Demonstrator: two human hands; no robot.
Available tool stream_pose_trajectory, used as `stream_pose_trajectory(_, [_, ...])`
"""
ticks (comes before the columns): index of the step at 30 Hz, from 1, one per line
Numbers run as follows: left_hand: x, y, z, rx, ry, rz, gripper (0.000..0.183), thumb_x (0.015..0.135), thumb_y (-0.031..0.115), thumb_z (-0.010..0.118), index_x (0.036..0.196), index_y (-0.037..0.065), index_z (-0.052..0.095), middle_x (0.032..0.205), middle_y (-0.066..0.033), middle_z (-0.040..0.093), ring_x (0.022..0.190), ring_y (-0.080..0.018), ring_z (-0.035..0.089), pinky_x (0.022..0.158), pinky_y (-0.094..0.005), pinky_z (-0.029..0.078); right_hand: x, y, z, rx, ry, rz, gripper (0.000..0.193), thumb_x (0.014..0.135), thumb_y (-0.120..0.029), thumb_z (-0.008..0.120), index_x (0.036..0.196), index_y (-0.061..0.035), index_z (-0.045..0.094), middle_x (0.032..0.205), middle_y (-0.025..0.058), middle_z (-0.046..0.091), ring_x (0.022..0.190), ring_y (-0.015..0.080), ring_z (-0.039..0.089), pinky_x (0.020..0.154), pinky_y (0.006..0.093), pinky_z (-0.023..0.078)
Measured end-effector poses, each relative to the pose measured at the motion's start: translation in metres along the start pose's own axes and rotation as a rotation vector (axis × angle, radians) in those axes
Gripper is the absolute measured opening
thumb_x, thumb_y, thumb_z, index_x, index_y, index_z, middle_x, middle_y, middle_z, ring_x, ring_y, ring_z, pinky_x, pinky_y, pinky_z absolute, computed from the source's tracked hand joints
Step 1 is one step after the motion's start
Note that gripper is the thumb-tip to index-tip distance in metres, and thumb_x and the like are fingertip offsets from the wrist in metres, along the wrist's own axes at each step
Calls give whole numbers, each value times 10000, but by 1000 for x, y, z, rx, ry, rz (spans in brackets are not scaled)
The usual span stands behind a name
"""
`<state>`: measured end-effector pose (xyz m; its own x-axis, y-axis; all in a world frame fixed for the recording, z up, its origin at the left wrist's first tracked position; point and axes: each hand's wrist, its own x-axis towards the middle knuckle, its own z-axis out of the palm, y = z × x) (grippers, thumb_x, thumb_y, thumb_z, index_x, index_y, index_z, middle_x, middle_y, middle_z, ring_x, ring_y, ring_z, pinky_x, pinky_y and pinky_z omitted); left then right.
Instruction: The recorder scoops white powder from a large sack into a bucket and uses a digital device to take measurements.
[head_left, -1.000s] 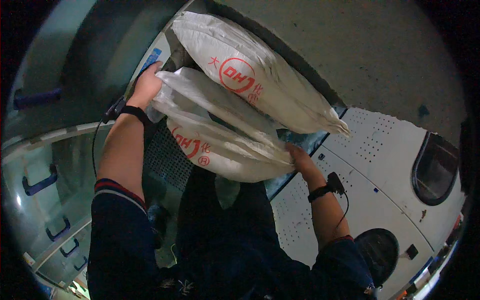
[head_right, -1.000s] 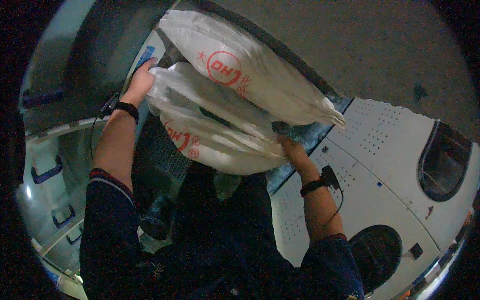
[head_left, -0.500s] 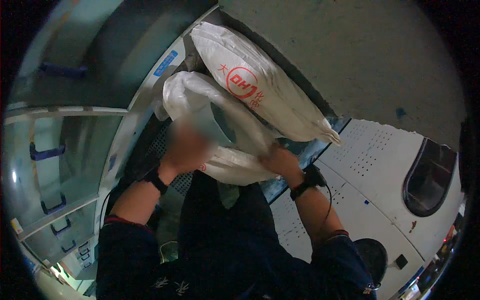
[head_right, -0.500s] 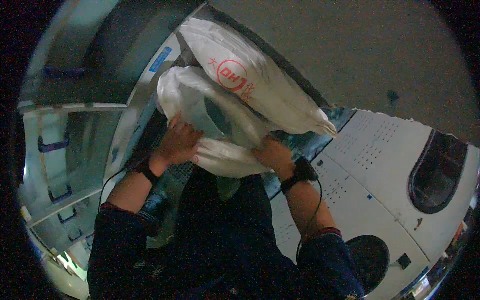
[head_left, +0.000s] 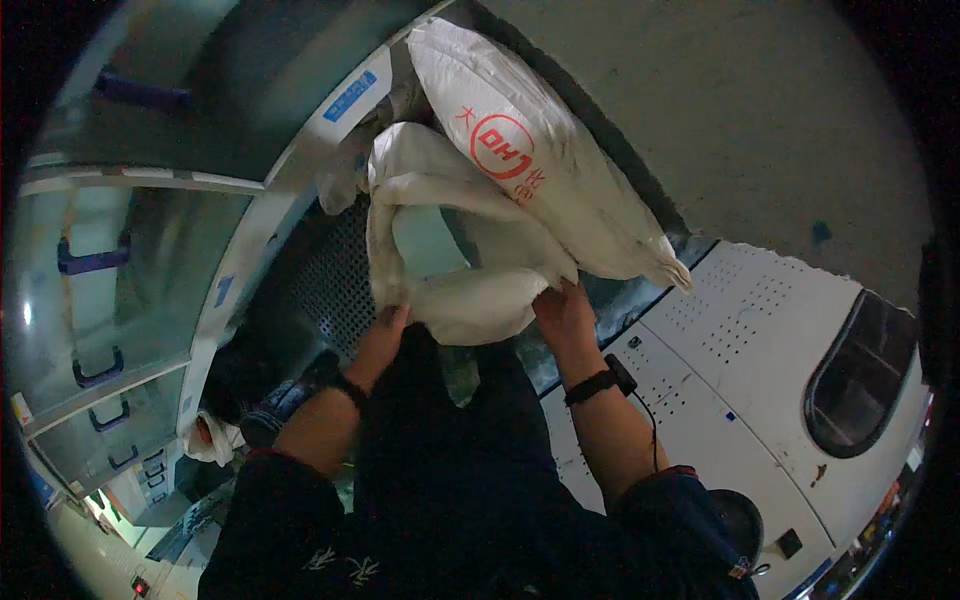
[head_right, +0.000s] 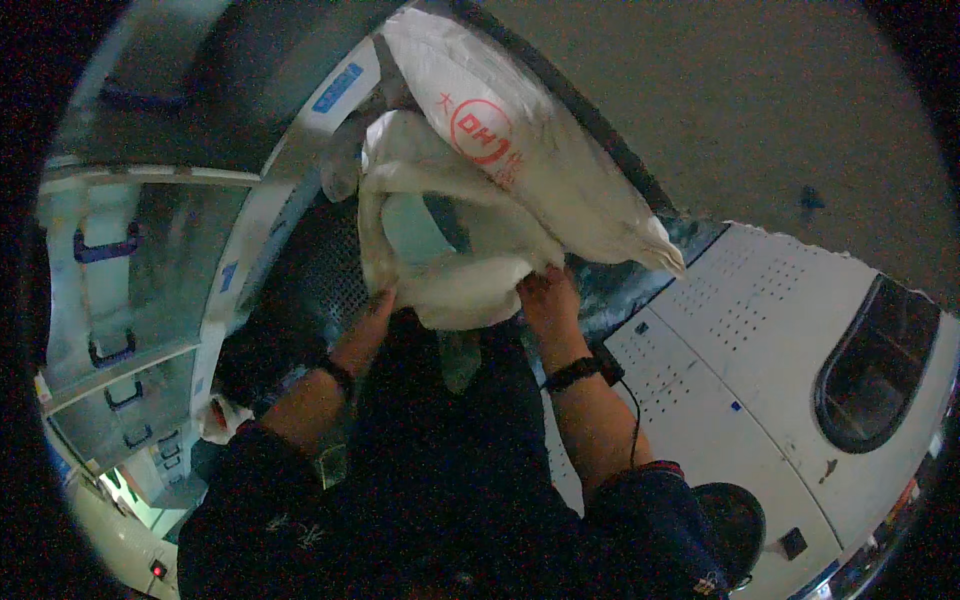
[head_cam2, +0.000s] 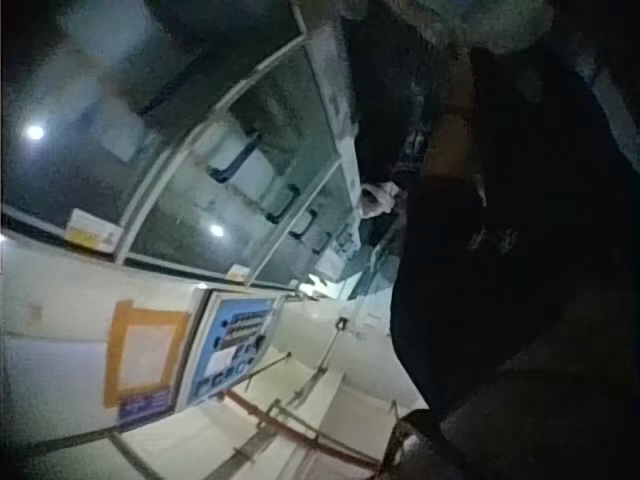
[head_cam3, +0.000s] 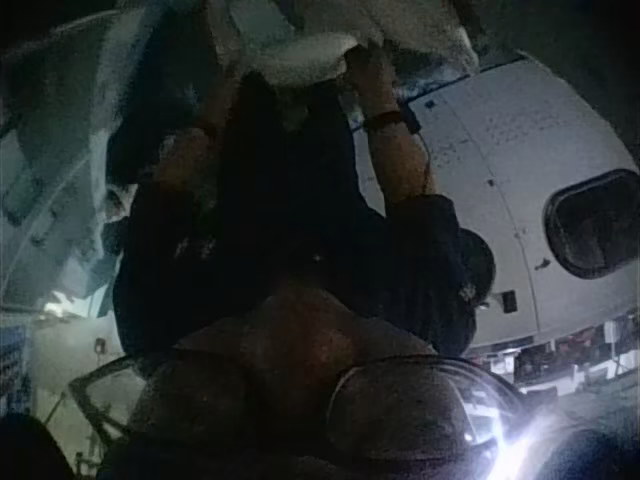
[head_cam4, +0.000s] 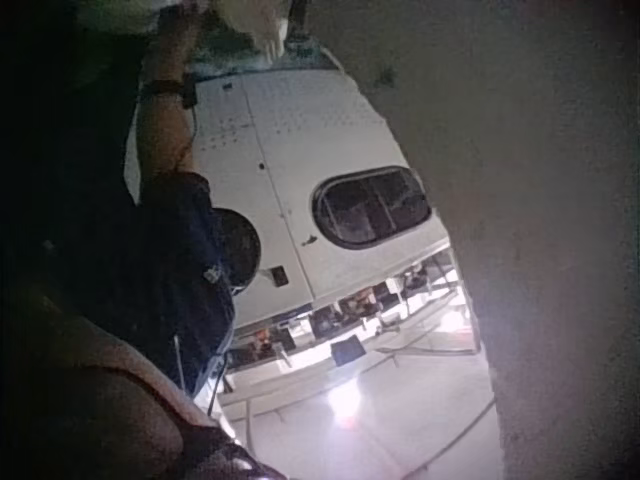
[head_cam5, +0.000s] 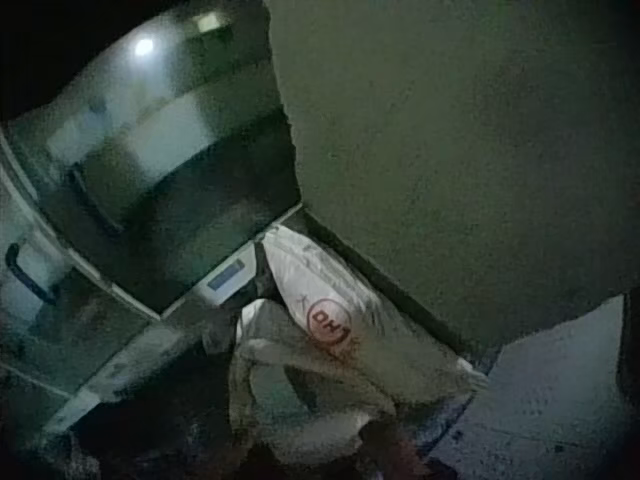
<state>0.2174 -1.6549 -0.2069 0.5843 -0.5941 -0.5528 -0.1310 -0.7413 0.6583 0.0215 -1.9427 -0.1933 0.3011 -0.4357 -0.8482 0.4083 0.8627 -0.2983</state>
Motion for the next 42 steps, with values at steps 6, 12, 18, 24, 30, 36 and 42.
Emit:
stream_pose_trajectory(6, [66,23,25,-609,-16,-486,455,941,352,603,1247,16,622,1195,-127,644,1053,-242,618,908,-352,468,7,-2,-11,83,-159,69,401,983,-175,398,1329,10,477,1305,171,568,1221,337,546,1066,512,431])
stream_pose_trajectory(12, [53,0,15,-633,-45,-544,356,921,249,630,1191,19,658,1068,-78,688,933,-184,636,816,-323,489,3,-9,5,-81,41,350,419,1027,-247,390,1343,7,496,1381,176,533,1264,323,519,1108,474,389])
stream_pose_trajectory(18, [54,59,26,-689,-20,-559,446,929,324,640,1236,0,625,1156,-81,665,1013,-206,622,877,-327,475,18,-26,-60,-1897,49,-688,464,960,-310,557,1344,-52,513,1304,198,557,1139,410,571,960,554,471])
stream_pose_trajectory(24, [56,36,33,-565,-109,-487,524,889,373,681,1242,-11,619,1183,-112,660,1065,-248,616,903,-358,470,-66,-33,48,-2162,-762,-1255,300,806,-138,606,1084,-30,636,1217,159,575,1067,328,594,920,469,478])
stream_pose_trajectory(30, [53,44,32,-459,-181,-576,371,883,292,674,1138,24,650,1085,-92,670,1029,-249,629,862,-357,492,-94,5,3,-2214,-1524,-716,266,814,-134,596,1074,-100,639,955,88,609,921,293,619,748,455,495])
stream_pose_trajectory(36, [-3,51,23,-1077,47,-522,298,942,187,591,1206,49,578,1148,-79,626,1099,-234,602,948,-384,483,-71,9,-70,-2193,-1029,-579,258,866,-99,574,1116,-83,634,1083,126,641,1004,365,624,882,453,512])
stream_pose_trajectory(42, [-7,57,-22,-1328,-30,-319,372,970,189,565,1297,28,490,1277,-94,563,1187,-240,556,1030,-421,459,-63,-25,-20,-1757,-426,-298,253,927,-108,603,1162,-15,597,1123,201,636,1017,377,640,856,420,538])
